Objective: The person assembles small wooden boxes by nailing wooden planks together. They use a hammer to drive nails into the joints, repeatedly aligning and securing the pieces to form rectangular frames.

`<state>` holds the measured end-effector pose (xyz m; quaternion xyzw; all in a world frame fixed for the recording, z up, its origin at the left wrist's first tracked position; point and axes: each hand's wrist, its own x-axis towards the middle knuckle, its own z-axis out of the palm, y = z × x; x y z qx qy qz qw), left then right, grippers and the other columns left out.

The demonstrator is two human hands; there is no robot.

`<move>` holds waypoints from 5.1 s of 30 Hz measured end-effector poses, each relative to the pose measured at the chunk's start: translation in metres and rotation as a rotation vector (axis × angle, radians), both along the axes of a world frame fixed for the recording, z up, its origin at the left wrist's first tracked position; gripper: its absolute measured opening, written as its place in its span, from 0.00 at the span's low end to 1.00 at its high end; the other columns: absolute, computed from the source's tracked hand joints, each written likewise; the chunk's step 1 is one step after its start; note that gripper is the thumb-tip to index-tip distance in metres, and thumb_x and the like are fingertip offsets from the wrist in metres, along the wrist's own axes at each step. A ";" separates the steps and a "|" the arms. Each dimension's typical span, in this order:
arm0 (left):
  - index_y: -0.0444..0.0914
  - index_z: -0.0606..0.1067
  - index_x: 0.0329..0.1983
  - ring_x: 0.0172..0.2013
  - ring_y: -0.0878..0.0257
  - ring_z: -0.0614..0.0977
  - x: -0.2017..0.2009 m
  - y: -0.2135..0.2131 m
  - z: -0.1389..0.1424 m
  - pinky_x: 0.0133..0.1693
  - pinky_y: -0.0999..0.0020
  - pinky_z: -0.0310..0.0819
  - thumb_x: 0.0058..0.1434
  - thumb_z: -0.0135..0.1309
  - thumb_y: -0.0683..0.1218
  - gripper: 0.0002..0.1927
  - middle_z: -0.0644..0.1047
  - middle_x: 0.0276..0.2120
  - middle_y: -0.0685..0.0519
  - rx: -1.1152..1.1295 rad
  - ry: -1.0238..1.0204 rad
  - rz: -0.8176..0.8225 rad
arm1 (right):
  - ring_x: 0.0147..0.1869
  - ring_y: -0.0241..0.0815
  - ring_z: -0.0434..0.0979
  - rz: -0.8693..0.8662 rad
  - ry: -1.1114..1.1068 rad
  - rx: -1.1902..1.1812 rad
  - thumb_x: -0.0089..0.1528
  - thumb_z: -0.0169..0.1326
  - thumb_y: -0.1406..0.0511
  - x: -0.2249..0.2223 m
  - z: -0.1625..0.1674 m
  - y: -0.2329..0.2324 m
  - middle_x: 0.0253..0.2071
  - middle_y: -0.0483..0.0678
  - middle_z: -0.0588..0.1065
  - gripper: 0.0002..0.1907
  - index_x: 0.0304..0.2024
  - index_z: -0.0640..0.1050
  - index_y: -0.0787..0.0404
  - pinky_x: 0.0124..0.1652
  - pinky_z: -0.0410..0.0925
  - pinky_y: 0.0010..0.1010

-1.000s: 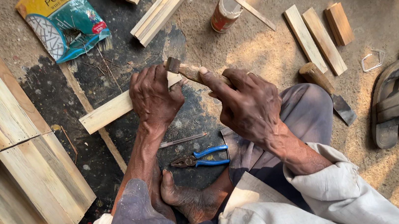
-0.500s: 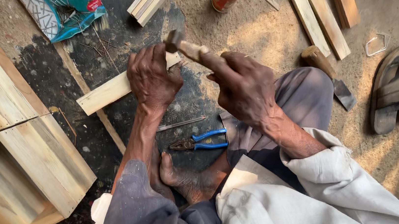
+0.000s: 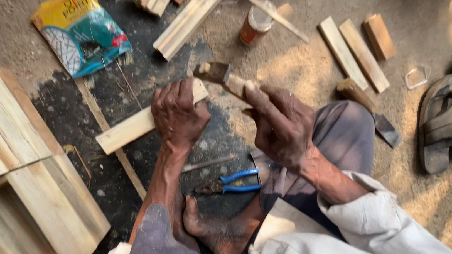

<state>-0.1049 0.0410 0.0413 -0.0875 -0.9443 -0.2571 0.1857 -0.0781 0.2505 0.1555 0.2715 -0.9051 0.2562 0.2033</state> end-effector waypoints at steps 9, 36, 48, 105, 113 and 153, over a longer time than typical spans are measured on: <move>0.36 0.74 0.38 0.28 0.56 0.78 0.001 0.000 -0.004 0.35 0.58 0.67 0.53 0.57 0.41 0.09 0.77 0.26 0.47 -0.028 -0.055 -0.008 | 0.44 0.46 0.80 -0.003 -0.035 0.014 0.64 0.65 0.68 0.001 -0.001 -0.001 0.46 0.51 0.77 0.30 0.67 0.72 0.54 0.37 0.74 0.36; 0.28 0.71 0.61 0.35 0.50 0.83 0.000 -0.002 -0.006 0.40 0.54 0.72 0.55 0.60 0.41 0.30 0.82 0.38 0.40 0.023 -0.194 -0.037 | 0.33 0.47 0.78 -0.034 -0.295 0.138 0.63 0.64 0.69 -0.002 -0.001 0.001 0.35 0.52 0.77 0.28 0.66 0.75 0.50 0.30 0.71 0.38; 0.30 0.68 0.64 0.36 0.51 0.83 0.001 -0.002 0.002 0.43 0.56 0.72 0.52 0.61 0.39 0.34 0.81 0.37 0.40 0.047 -0.066 -0.045 | 0.37 0.47 0.79 0.015 -0.076 0.038 0.61 0.63 0.67 -0.001 0.000 -0.002 0.40 0.50 0.76 0.27 0.63 0.75 0.53 0.33 0.72 0.36; 0.27 0.65 0.65 0.31 0.51 0.80 -0.001 -0.002 -0.005 0.38 0.54 0.70 0.49 0.69 0.43 0.41 0.79 0.30 0.41 0.031 -0.081 -0.061 | 0.27 0.43 0.73 -0.052 -0.135 0.168 0.61 0.65 0.67 -0.009 -0.026 0.000 0.31 0.49 0.75 0.28 0.63 0.76 0.48 0.24 0.65 0.37; 0.27 0.65 0.67 0.41 0.47 0.84 -0.001 -0.003 0.016 0.50 0.54 0.74 0.48 0.70 0.43 0.44 0.82 0.39 0.37 0.001 -0.019 -0.072 | 0.34 0.39 0.80 -0.126 -0.302 -0.190 0.63 0.65 0.68 0.000 -0.068 0.029 0.38 0.51 0.80 0.27 0.65 0.75 0.57 0.32 0.76 0.29; 0.36 0.79 0.47 0.40 0.60 0.86 0.128 -0.018 0.025 0.43 0.68 0.83 0.62 0.66 0.38 0.11 0.83 0.39 0.51 0.712 -0.204 0.272 | 0.48 0.58 0.83 -0.314 -1.039 -0.243 0.55 0.66 0.56 -0.001 -0.132 0.020 0.51 0.59 0.80 0.43 0.71 0.65 0.51 0.49 0.73 0.47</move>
